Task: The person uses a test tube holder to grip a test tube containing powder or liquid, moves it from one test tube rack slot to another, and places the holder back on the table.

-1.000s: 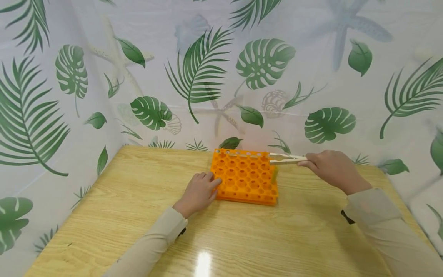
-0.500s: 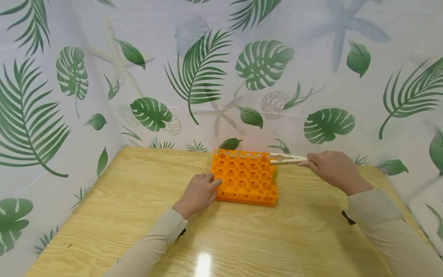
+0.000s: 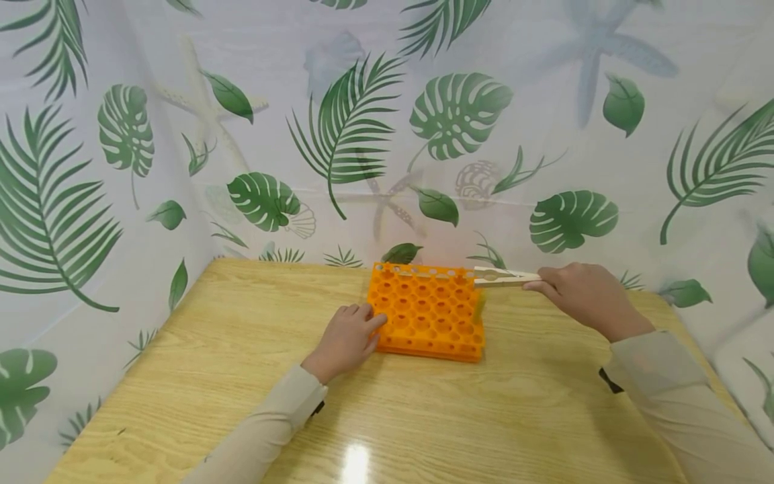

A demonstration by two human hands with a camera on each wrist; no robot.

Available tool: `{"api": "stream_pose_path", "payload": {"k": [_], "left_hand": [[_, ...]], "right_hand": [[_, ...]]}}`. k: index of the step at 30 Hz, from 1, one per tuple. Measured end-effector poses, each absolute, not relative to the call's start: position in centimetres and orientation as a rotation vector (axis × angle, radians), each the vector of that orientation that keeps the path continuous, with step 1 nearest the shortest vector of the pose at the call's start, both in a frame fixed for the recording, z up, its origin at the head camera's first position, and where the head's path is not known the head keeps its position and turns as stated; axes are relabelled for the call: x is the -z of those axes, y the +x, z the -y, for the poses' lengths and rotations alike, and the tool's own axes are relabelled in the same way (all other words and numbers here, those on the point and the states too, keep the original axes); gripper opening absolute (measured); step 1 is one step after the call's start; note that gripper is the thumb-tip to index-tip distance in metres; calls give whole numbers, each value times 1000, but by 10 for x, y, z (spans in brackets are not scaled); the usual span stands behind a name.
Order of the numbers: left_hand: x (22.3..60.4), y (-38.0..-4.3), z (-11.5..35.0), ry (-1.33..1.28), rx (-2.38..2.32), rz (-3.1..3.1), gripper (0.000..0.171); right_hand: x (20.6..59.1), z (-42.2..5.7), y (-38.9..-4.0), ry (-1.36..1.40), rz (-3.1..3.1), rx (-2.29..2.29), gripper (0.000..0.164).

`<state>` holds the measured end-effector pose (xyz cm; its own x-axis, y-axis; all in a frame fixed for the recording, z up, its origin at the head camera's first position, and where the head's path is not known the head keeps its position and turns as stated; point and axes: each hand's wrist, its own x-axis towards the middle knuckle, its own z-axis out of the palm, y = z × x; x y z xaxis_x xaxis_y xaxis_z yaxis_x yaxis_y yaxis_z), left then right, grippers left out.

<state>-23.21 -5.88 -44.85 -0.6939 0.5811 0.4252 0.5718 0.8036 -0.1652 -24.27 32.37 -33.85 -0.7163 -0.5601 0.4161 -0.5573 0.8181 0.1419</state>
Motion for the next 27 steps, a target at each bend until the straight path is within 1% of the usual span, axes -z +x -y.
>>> {"api": "stream_pose_path", "payload": {"k": [18, 27], "left_hand": [[452, -234, 59, -868, -12, 2498, 16], [450, -233, 59, -861, -7, 2502, 16]], "right_hand": [[329, -329, -244, 848, 2481, 42, 41], [325, -333, -240, 771, 2567, 39, 39]]}}
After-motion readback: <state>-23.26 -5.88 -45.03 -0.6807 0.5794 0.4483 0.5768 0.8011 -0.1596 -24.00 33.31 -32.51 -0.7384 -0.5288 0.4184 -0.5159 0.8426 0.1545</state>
